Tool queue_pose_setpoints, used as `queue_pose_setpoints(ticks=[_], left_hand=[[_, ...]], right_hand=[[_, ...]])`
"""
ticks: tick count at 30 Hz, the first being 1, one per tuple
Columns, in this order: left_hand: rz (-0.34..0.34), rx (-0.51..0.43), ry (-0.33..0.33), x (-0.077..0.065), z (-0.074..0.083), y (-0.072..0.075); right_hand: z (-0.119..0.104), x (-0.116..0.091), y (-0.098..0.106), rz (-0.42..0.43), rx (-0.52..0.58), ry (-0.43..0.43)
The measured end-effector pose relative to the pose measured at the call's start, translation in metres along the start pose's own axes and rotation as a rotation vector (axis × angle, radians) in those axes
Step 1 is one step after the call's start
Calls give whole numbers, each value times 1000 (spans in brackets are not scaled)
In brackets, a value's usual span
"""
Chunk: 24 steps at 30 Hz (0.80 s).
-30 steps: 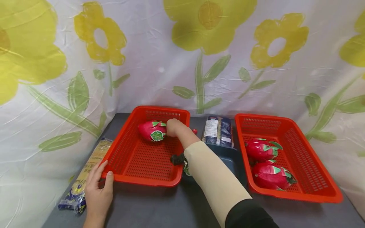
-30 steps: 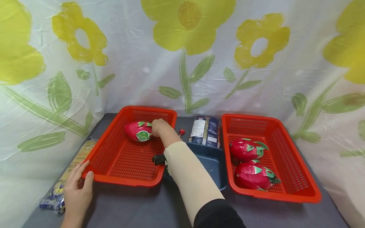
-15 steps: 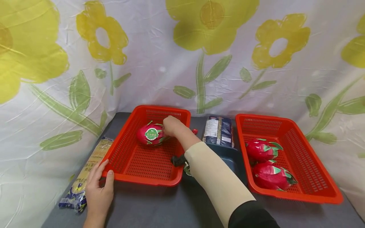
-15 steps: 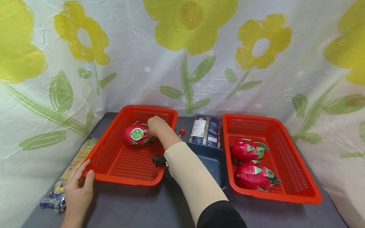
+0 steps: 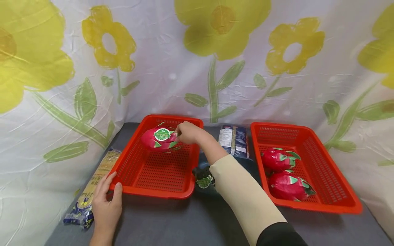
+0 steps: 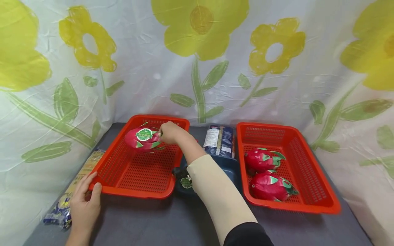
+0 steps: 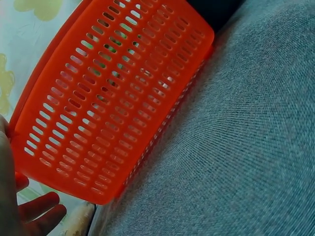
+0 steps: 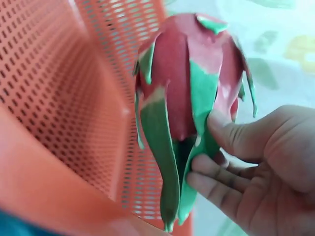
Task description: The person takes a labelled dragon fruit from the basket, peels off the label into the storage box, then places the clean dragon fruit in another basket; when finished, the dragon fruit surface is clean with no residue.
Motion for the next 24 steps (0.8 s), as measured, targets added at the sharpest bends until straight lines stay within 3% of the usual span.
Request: queue_pose_setpoints(ticks=[6,13,24], left_hand=[[17,4,-20,2,0,0],[22,12,3,-1,-3,0],[37,13,-7,1,-3,2]], right_hand=[[-1,-27,32,100,55,78],[-1,-77,57,126,119,107],[13,-176,52,81,156,150]])
Point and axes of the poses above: each hand's wrist, its own x-axis towards the middle knuckle, its own y-axis out of the back of the hand, z = x × y, the point moved 9 cm from there along x, towards the middle knuckle, and after that the axes turned 12 degrees about -x, right-handed, at the moved point
